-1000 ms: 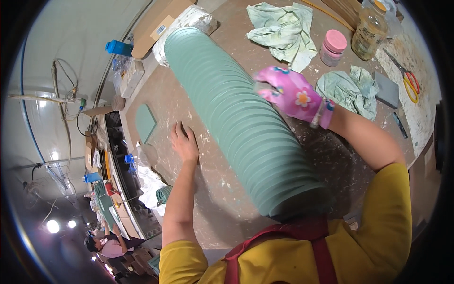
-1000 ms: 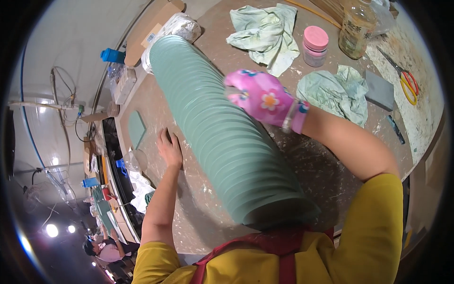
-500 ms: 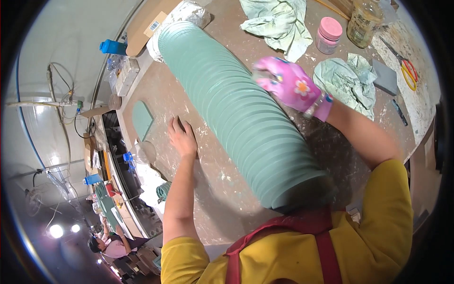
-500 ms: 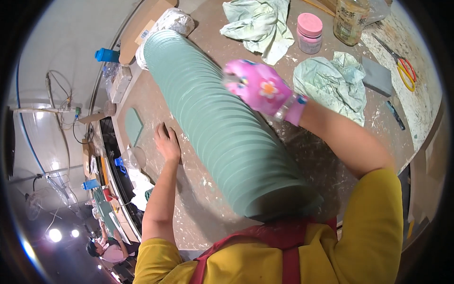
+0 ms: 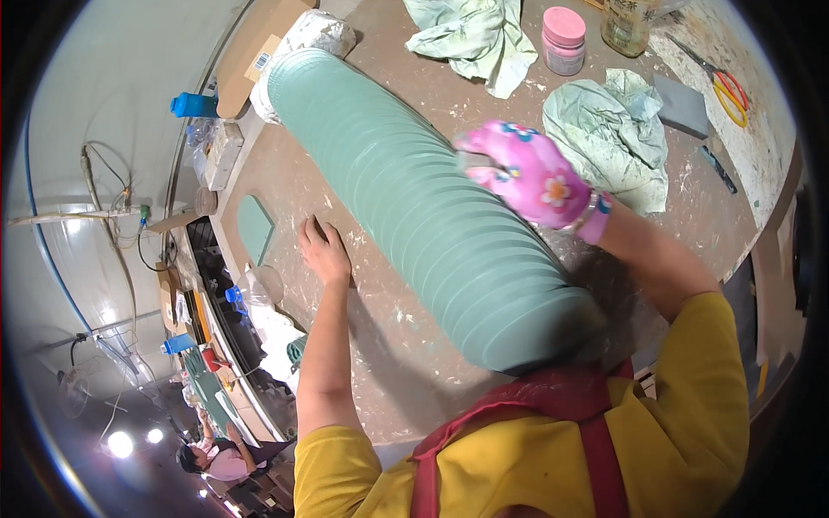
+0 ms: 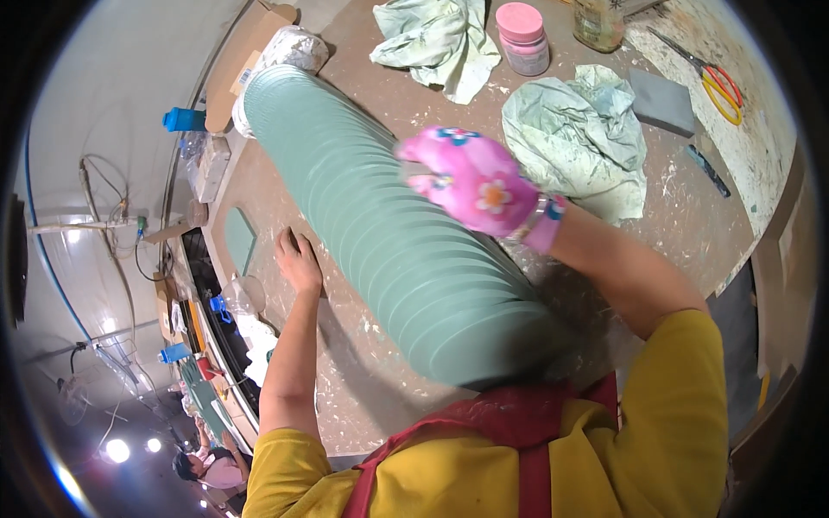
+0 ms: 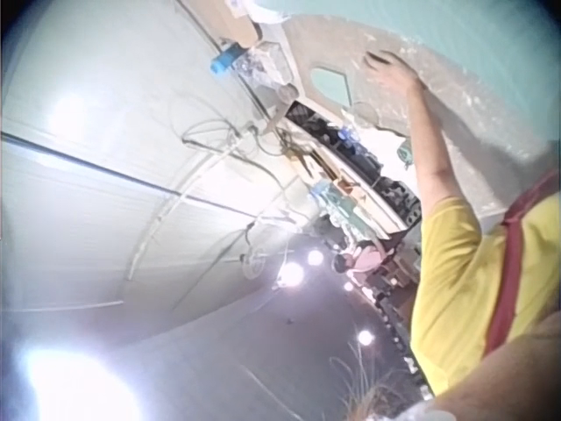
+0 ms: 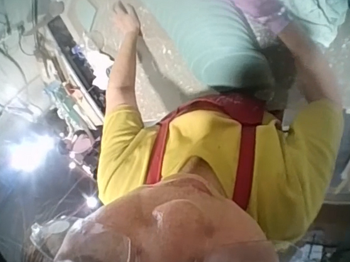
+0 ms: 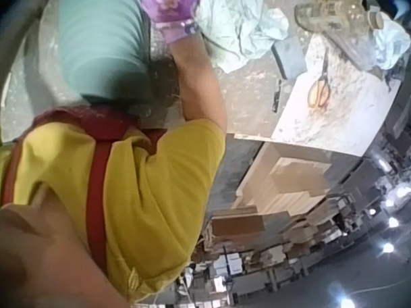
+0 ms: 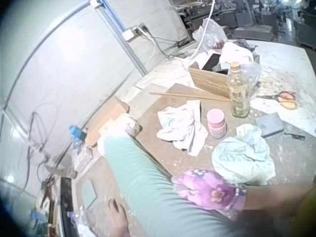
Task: The person applies a green liquid from a small container onto a long, ribbed molding using a cloth and their gloved hand.
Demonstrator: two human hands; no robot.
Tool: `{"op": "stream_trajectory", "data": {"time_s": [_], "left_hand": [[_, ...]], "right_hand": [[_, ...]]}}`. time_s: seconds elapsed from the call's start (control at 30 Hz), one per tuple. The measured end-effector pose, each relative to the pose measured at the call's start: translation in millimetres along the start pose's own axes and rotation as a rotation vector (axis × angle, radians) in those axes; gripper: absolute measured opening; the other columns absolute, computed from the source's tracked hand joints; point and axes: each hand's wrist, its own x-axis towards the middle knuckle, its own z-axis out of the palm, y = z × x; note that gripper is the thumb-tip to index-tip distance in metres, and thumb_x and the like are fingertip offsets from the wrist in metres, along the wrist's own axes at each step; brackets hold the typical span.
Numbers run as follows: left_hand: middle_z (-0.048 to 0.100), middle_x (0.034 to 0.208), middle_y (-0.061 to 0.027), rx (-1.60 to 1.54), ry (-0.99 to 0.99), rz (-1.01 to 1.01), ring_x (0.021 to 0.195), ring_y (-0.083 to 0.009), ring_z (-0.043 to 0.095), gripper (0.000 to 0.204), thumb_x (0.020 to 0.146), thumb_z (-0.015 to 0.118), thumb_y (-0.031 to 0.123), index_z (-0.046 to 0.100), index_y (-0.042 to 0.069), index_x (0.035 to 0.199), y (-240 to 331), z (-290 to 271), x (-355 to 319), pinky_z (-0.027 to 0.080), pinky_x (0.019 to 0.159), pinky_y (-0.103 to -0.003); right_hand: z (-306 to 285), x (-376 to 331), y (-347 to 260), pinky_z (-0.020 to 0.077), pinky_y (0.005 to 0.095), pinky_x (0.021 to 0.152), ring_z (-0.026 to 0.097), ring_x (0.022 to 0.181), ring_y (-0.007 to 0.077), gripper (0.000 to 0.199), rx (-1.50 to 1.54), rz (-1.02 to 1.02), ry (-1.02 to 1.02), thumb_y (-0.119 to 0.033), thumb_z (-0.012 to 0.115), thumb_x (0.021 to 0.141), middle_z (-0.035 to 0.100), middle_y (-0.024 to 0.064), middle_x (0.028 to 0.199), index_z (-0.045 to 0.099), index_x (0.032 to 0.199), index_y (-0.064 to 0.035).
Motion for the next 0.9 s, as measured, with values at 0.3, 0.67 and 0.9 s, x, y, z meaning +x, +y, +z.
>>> {"op": "stream_trajectory", "data": {"time_s": [0.3, 0.67, 0.9], "left_hand": [[0.043, 0.140, -0.0090, -0.012, -0.048, -0.005, 0.126, -0.0314, 0.043, 0.042, 0.095, 0.047, 0.031, 0.050, 0.010, 0.132, -6, 1, 4, 0.034, 0.101, -0.048], [0.046, 0.137, -0.0095, -0.025, -0.003, 0.028, 0.124, -0.0326, 0.045, 0.041, 0.094, 0.048, 0.029, 0.052, 0.009, 0.129, -12, 8, 7, 0.036, 0.100, -0.046], [0.047, 0.136, -0.0087, -0.012, -0.009, 0.006, 0.123, -0.0324, 0.046, 0.041, 0.094, 0.048, 0.030, 0.052, 0.009, 0.129, -6, 4, 3, 0.037, 0.100, -0.047]], "right_hand": [[0, 14, -25, 0.0520, 0.0334, 0.075, 0.063, 0.087, 0.0273, 0.038, 0.307, 0.050, -0.123, -0.023, 0.067, 0.082, 0.063, 0.0107, 0.106, 0.062, 0.114, -0.0028], [-8, 1, -16, 0.0532, 0.0360, 0.068, 0.066, 0.080, 0.0302, 0.026, 0.465, 0.020, -0.100, -0.022, 0.059, 0.090, 0.064, 0.0154, 0.089, 0.060, 0.107, -0.0022], [-35, -60, 2, 0.0525, 0.0346, 0.067, 0.066, 0.079, 0.0247, 0.027, 0.788, 0.584, -0.146, -0.023, 0.056, 0.093, 0.064, 0.0115, 0.093, 0.058, 0.109, -0.0014]]}}
